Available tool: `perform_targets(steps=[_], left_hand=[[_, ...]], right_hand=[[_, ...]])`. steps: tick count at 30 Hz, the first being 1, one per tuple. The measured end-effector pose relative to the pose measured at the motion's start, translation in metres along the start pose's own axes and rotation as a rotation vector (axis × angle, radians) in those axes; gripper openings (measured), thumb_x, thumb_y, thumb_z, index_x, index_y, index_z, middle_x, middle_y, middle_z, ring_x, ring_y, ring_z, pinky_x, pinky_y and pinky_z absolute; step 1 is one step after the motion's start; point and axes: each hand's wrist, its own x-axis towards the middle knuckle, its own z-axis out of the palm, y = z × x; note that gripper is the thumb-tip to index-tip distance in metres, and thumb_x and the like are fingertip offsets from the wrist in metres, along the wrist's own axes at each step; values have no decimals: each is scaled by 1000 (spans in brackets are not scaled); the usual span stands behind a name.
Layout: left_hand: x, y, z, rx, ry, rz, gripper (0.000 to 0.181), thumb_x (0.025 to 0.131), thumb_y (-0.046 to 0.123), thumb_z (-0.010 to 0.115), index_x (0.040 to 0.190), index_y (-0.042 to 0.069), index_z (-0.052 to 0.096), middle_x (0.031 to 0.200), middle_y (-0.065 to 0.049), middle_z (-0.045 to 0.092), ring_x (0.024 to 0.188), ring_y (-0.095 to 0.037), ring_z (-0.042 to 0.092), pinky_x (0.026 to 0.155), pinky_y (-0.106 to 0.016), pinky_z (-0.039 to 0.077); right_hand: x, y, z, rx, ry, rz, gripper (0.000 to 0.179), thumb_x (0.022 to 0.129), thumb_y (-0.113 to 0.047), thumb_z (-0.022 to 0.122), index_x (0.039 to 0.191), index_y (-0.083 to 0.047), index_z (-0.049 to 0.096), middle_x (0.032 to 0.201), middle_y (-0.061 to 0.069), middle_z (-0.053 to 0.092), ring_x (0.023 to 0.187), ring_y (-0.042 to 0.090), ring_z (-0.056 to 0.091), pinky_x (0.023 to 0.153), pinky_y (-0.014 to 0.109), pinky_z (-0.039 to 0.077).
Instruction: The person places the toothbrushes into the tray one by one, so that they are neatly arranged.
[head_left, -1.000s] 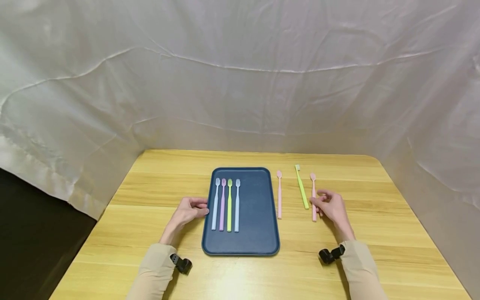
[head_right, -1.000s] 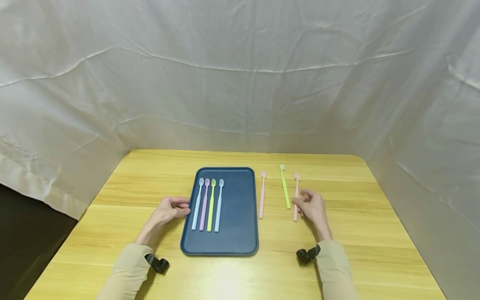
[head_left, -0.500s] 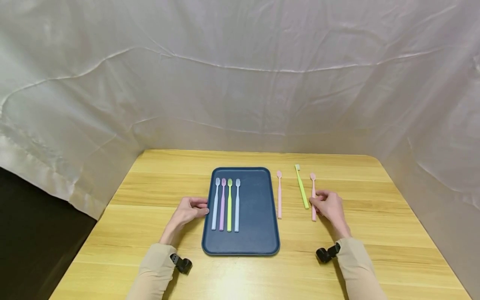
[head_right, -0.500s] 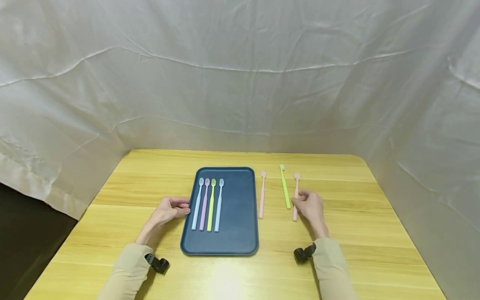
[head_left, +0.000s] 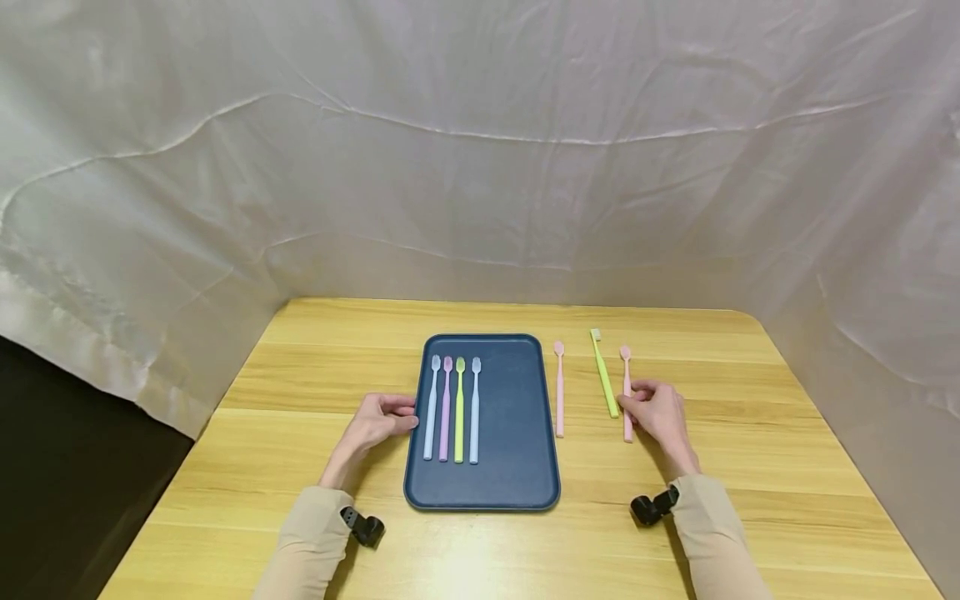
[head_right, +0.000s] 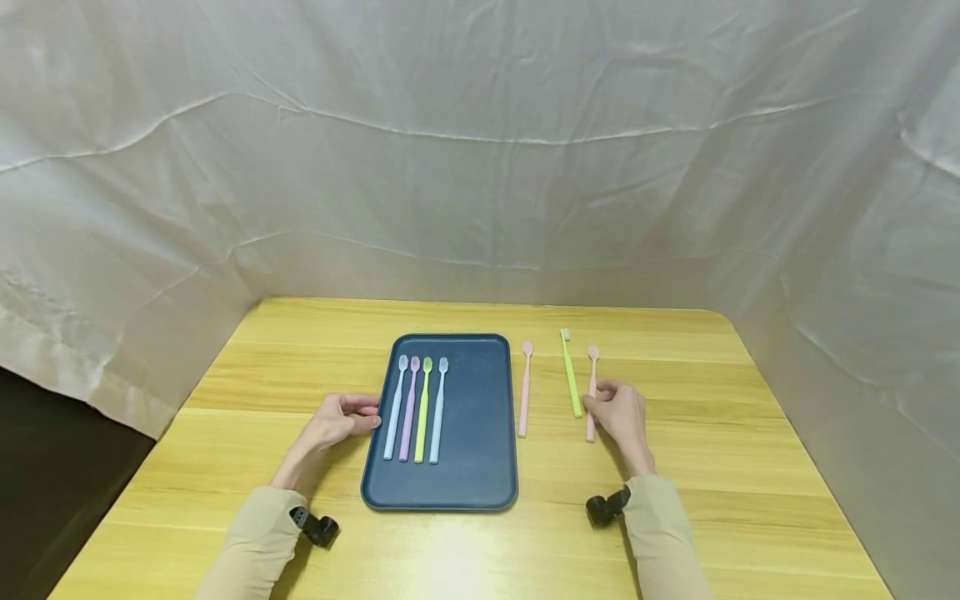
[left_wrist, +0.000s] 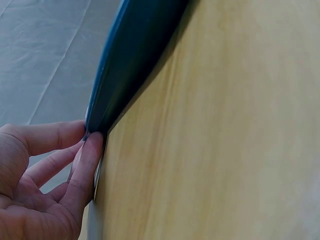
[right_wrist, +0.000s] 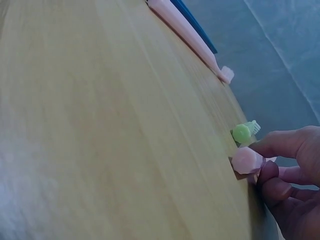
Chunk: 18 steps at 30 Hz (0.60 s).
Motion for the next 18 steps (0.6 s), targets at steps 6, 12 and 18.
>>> perform_targets(steps=[6,12,18], left_hand=[[0,0,0,1,-6,0,43,83,-1,72,123,-14,64,104,-25,72,83,-11,65,73,-17,54],[0,0,1,-28,-10,0,43,83,-3,72,123,-15,63,101,-24,72,80,-10,65,72,-18,55],[0,0,1,-26,-16,8,44,82,-4,71,123,-17,62,101,-24,72,81,-10,65,73,-19,56]], right_hand=[[-1,0,0,-14,18,-9,35,84,-14,70,113,6,69,81,11,71,55,4,58,50,20,49],[-1,-2,0,-28,19,-14,34,84,-12,69,112,6,70,80,11,70,56,6,57,50,21,48],[-1,-3,0,-32,17,-12,32,83,-13,70,109,6,70,79,9,69,57,8,57,50,21,47]])
